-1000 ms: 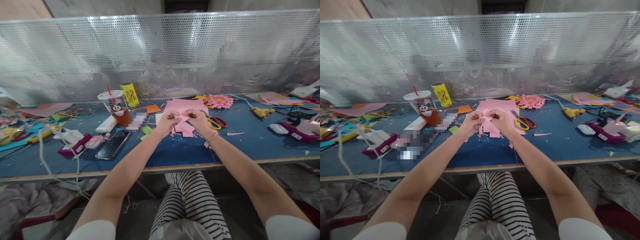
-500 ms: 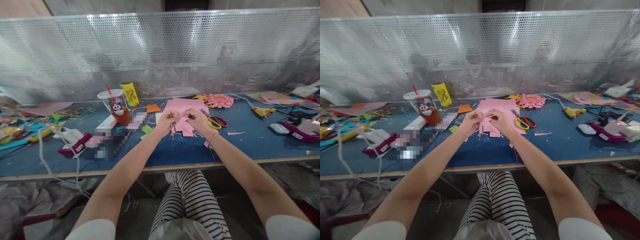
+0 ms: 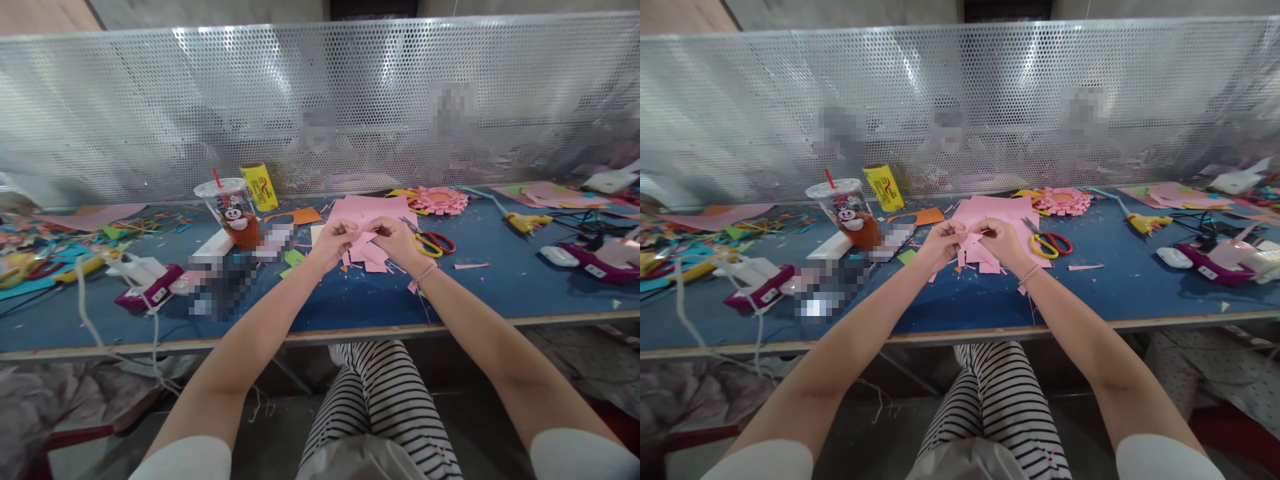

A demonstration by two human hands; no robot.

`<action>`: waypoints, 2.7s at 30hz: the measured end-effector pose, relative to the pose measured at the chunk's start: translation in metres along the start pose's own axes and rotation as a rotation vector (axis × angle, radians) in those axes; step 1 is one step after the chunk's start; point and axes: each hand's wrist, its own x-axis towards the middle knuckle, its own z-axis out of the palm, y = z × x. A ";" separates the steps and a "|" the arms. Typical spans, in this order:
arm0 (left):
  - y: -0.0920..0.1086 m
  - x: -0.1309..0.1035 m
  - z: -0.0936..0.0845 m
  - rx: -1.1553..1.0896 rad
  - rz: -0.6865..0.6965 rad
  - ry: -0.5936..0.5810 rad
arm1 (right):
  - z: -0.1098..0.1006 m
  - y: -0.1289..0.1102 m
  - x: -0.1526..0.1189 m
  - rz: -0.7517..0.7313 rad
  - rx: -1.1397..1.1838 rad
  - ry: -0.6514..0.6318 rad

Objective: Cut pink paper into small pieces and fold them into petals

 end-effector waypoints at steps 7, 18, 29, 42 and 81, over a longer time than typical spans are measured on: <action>0.003 -0.003 0.002 0.003 -0.047 -0.031 | -0.001 -0.001 0.001 -0.063 -0.042 -0.040; 0.006 -0.006 0.008 -0.008 -0.093 -0.050 | 0.001 -0.005 -0.001 -0.172 -0.155 0.006; 0.008 -0.008 0.011 -0.017 -0.095 -0.039 | 0.002 -0.003 -0.001 -0.181 -0.142 0.021; 0.006 -0.004 0.005 -0.073 -0.072 -0.041 | -0.002 -0.002 -0.001 -0.060 0.050 -0.054; 0.012 -0.009 0.005 -0.056 -0.117 -0.115 | 0.005 0.000 -0.003 -0.005 0.144 -0.012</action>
